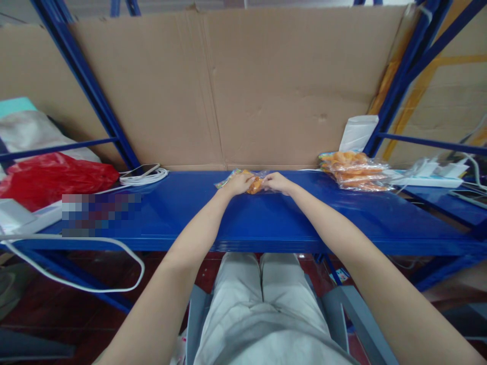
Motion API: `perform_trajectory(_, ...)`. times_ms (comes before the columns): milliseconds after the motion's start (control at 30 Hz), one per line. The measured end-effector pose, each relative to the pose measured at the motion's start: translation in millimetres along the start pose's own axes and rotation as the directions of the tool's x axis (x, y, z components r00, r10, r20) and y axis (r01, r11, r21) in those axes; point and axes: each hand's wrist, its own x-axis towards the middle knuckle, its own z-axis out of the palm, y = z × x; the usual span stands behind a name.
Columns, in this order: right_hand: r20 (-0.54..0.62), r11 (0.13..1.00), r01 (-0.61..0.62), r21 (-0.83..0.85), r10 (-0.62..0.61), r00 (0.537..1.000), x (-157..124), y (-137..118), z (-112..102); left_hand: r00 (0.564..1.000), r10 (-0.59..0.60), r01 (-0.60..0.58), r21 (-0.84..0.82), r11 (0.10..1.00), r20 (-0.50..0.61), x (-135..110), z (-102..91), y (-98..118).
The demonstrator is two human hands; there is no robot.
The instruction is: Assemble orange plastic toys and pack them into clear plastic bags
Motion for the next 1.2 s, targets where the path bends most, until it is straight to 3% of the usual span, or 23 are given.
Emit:
perform_trajectory(67, 0.026, 0.995, -0.026, 0.092, 0.024, 0.999, 1, -1, -6, 0.999, -0.04, 0.039, 0.031, 0.999, 0.017, 0, -0.5, 1)
perform_trajectory(233, 0.215, 0.963, -0.063, 0.262, 0.006, 0.977, 2, 2, -20, 0.987, -0.162, 0.161, 0.126, 0.979, -0.005, -2, -2.8, 9)
perform_trajectory(400, 0.104, 0.987, 0.019, 0.16, -0.036, 0.994, 6, 8, -18, 0.968, -0.247, 0.251, 0.233, 0.94, -0.043, -6, -10.3, 23)
perform_trajectory(533, -0.011, 0.997, 0.075, 0.03, -0.075, 0.997, 11, 13, -19, 0.943, -0.329, 0.334, 0.209, 0.919, -0.059, -9, -20.5, 33)
perform_trajectory(700, -0.126, 0.974, 0.137, -0.18, -0.16, 0.979, 21, 21, -29, 0.921, -0.369, 0.38, 0.075, 0.922, -0.122, -7, -29.5, 33)
perform_trajectory(867, -0.293, 0.869, -0.061, -0.491, -0.1, 0.951, 22, 26, -38, 0.963, -0.259, 0.236, -0.24, 0.941, -0.068, -1, -24.2, 22)
perform_trajectory(1000, -0.383, 0.763, -0.153, -0.628, -0.132, 0.914, 15, 25, -40, 0.983, -0.183, 0.17, -0.533, 0.829, 0.028, 1, -19.7, 23)
perform_trajectory(1200, -0.376, 0.75, -0.173, -0.638, -0.108, 0.92, 12, 27, -43, 0.943, -0.266, 0.322, -0.753, 0.574, 0.201, -4, -28.1, 33)
